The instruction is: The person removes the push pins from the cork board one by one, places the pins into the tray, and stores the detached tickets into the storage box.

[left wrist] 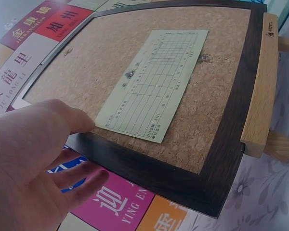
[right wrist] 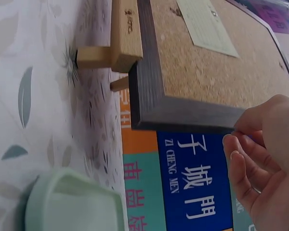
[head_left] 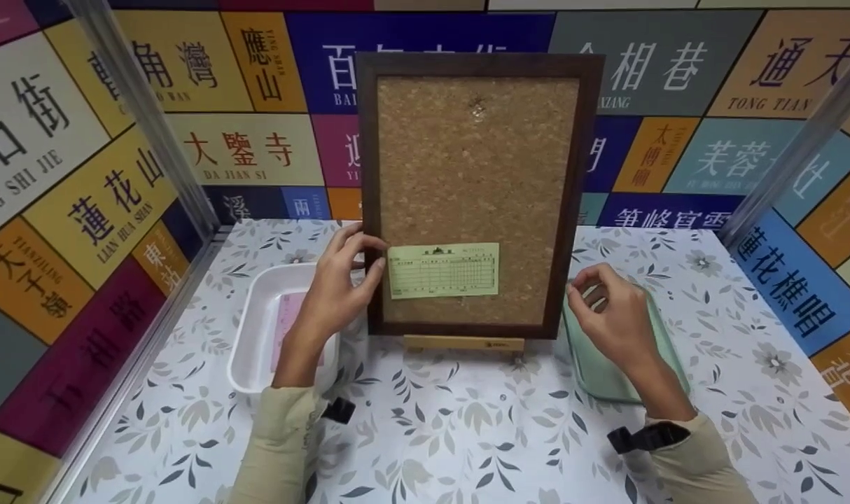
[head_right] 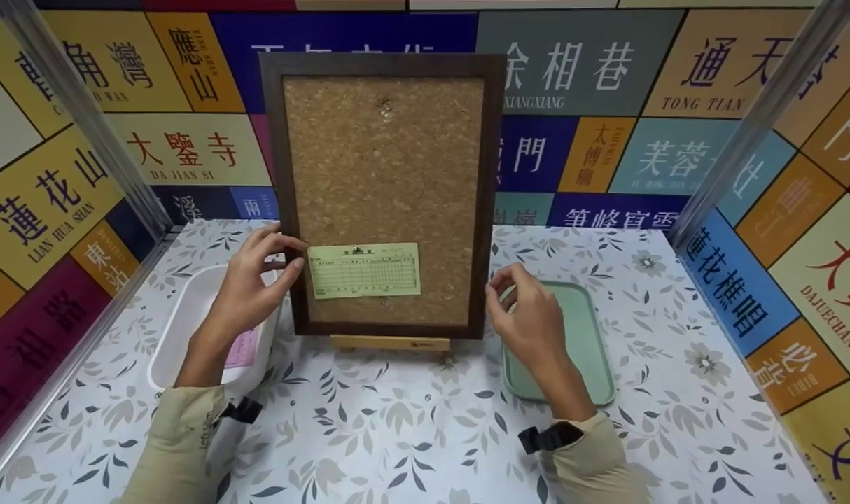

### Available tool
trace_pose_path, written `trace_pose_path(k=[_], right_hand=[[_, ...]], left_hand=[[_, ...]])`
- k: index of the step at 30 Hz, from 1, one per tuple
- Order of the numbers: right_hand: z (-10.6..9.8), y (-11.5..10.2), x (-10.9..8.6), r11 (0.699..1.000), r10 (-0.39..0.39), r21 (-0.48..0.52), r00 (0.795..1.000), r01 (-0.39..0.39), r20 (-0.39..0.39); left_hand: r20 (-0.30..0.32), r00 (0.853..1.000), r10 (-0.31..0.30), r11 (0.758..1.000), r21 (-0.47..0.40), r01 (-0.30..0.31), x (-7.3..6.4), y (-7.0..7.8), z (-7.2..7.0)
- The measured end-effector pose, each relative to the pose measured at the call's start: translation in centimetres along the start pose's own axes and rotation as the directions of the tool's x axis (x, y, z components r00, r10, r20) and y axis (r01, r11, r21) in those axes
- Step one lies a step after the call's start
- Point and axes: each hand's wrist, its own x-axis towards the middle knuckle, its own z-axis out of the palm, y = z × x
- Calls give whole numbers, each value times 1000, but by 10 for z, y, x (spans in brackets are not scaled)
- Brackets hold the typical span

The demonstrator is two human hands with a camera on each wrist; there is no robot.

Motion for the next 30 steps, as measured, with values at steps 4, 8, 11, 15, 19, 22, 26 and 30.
trace_pose_path(k=[4, 8, 11, 15, 19, 22, 26, 30], right_hand=[[7, -11, -3, 1000, -16, 14, 999, 15, 36], [15, -24, -3, 999, -30, 30, 997, 28, 68], [21, -34, -2, 998, -38, 55, 994, 32, 102], [31, -44, -1, 996, -34, 88, 990, 22, 136], [42, -52, 2, 993, -47, 112, 988, 31, 144], [52, -57, 6, 991, -67, 123, 987, 50, 144], [65, -66, 13, 988, -90, 141, 985, 69, 148], [78, -74, 20, 985, -107, 146, 983, 86, 148]], left_hand=[[-2, 1000, -2, 1000, -2, 2, -1, 0, 1], [-13, 1000, 8, 1000, -13, -9, 0, -1, 3], [-24, 1000, 6, 1000, -15, -6, 0, -1, 4], [-15, 1000, -22, 1000, -5, 22, 0, 0, 6], [-9, 999, -48, 999, 18, 49, -1, 1, 7], [-21, 999, -48, 998, 37, 49, -1, 2, 8], [-45, 999, -28, 998, 62, 31, -1, 2, 10], [-70, 997, -16, 996, 87, 22, -2, 2, 12]])
